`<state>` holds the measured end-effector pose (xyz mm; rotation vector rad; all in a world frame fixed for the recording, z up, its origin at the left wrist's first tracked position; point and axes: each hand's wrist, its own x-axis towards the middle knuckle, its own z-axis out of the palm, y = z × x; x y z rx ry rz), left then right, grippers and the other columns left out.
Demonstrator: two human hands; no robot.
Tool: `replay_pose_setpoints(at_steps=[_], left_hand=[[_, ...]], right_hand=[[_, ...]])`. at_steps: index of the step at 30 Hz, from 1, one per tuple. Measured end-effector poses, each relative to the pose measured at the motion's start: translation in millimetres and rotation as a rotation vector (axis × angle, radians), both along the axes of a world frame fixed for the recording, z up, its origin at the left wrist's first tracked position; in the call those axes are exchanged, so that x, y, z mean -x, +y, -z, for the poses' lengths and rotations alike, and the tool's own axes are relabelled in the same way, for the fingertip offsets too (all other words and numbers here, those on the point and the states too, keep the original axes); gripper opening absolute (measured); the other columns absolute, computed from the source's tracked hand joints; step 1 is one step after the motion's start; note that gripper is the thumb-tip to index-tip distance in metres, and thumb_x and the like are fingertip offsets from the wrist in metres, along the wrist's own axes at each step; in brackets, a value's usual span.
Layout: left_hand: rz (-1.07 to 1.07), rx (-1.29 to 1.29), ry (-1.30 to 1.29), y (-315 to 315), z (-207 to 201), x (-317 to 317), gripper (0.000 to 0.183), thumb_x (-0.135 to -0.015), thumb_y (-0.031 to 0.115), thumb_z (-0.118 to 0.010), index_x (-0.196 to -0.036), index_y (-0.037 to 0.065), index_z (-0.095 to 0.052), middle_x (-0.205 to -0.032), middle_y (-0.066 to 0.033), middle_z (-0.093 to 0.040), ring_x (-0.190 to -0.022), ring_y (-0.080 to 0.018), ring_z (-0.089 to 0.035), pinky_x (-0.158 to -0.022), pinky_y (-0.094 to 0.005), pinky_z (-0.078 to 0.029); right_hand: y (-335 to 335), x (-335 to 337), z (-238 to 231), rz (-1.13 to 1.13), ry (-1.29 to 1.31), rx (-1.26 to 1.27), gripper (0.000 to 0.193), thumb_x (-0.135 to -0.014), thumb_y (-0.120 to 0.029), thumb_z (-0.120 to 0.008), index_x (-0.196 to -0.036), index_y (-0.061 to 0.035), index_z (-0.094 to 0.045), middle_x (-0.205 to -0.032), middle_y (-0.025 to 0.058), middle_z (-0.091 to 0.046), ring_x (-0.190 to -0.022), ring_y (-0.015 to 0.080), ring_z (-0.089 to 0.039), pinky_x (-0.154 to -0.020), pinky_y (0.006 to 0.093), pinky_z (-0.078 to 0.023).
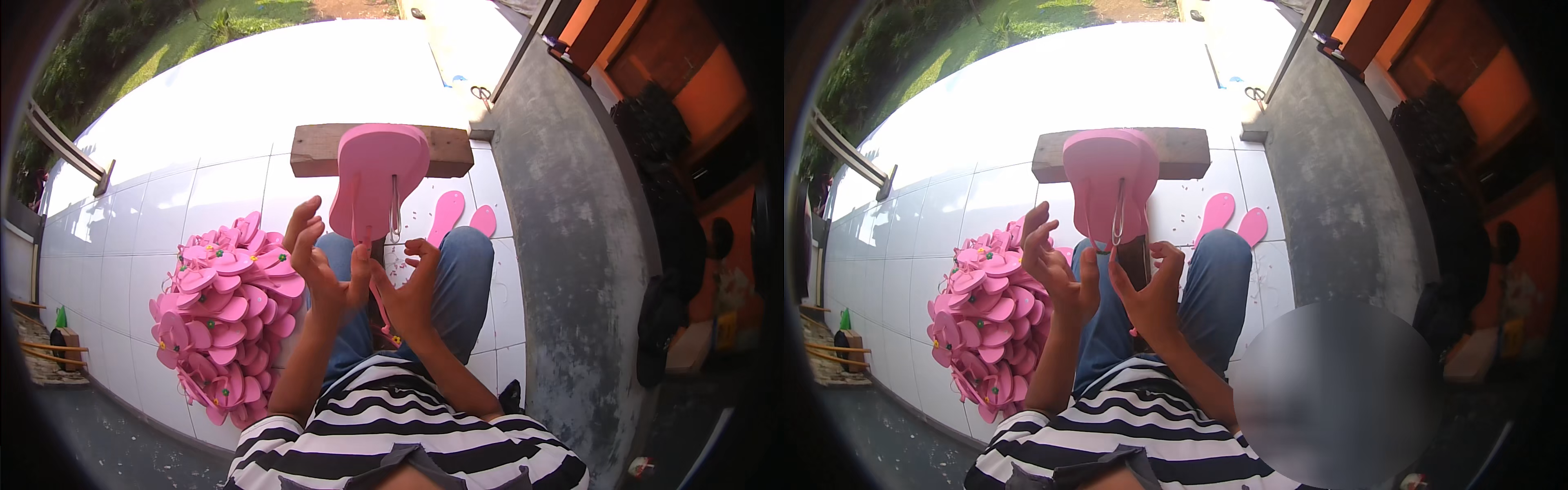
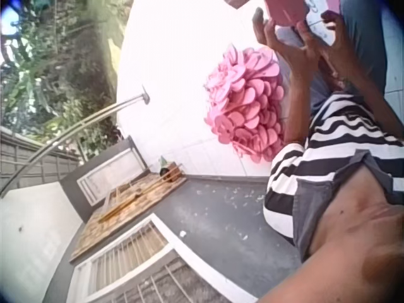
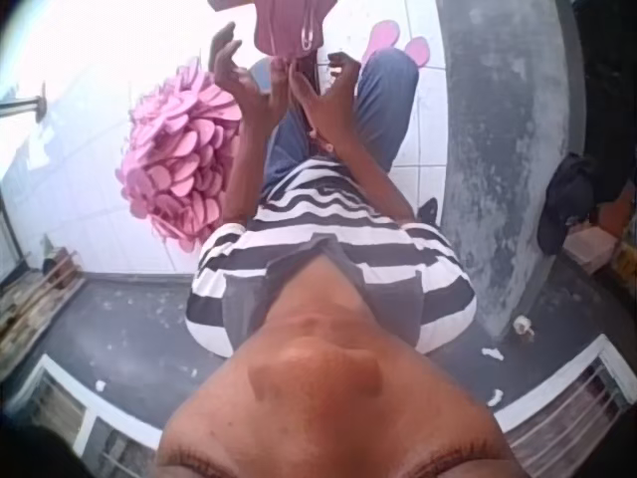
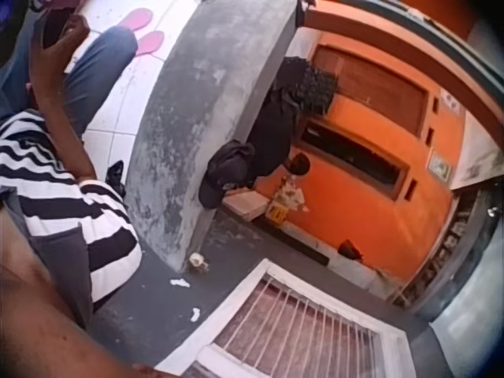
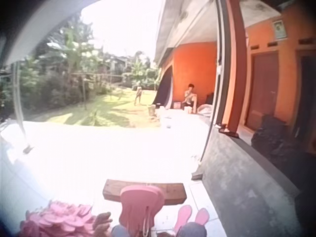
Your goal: The person attaches straps to pink flip-flop soles using a wooden jig and a metal hook tool.
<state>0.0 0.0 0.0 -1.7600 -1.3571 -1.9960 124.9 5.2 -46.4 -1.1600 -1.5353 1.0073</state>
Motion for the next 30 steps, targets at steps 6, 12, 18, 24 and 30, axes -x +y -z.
replay_pose_setpoints(at_steps=[6, 12, 18, 24, 30], left_hand=[[0.244, 0.625, 0.703, -76, 33, -8, 0.022, -0.080, 0.016, -0.071, -0.101, 0.016, -0.065, -0.125, 0.0008, -0.061, -0.130, -0.0227, -0.046, -0.108, -0.0482, -0.024], [0.081, 0.468, 0.724, -82, 32, -18, 0.028, -0.074, 0.019, -0.074, -0.102, 0.019, -0.069, -0.110, 0.0047, -0.066, -0.112, -0.0172, -0.057, -0.100, -0.0460, -0.025], [-0.013, 0.272, 0.440, -49, 20, -56, 0.022, -0.070, 0.010, -0.076, -0.091, 0.011, -0.071, -0.091, 0.0005, -0.067, -0.079, -0.0169, -0.060, -0.073, -0.0332, -0.040], [-0.020, 0.210, 0.170, -46, 13, -85, 0.020, -0.069, -0.002, -0.074, -0.087, 0.004, -0.069, -0.095, -0.0059, -0.067, -0.081, -0.0245, -0.060, -0.068, -0.0333, -0.048], [-0.066, 0.150, -0.031, -39, 1, -38, 0.032, -0.082, 0.001, -0.062, -0.114, 0.003, -0.061, -0.114, -0.0133, -0.060, -0.099, -0.0294, -0.057, -0.079, -0.0375, -0.047]], right_hand=[[-77, -48, 55, -0.516, 0.082, 0.447, 0.025, -0.097, -0.021, -0.061, -0.114, -0.0029, -0.057, -0.084, 0.0105, -0.068, -0.074, 0.0191, -0.066, -0.067, 0.0310, -0.051], [-53, -101, 0, -0.154, -0.209, -0.011, 0.015, -0.092, -0.014, -0.069, -0.098, -0.0007, -0.067, -0.082, 0.0072, -0.068, -0.070, 0.0119, -0.065, -0.062, 0.0261, -0.051], [-35, -70, -23, 0.069, 0.570, 0.200, 0.020, -0.092, -0.013, -0.069, -0.105, 0.0028, -0.067, -0.099, 0.0074, -0.068, -0.088, 0.0136, -0.065, -0.081, 0.0275, -0.053], [-32, -37, -51, 0.065, 0.651, 0.077, 0.023, -0.101, -0.019, -0.057, -0.102, 0.0019, -0.065, -0.091, 0.0058, -0.063, -0.085, 0.0133, -0.058, -0.082, 0.0269, -0.047], [8, -36, -69, -0.394, 0.759, 0.095, 0.032, -0.105, -0.032, -0.047, -0.088, -0.0047, -0.054, -0.079, 0.0019, -0.048, -0.077, 0.0136, -0.046, -0.078, 0.0307, -0.042]])
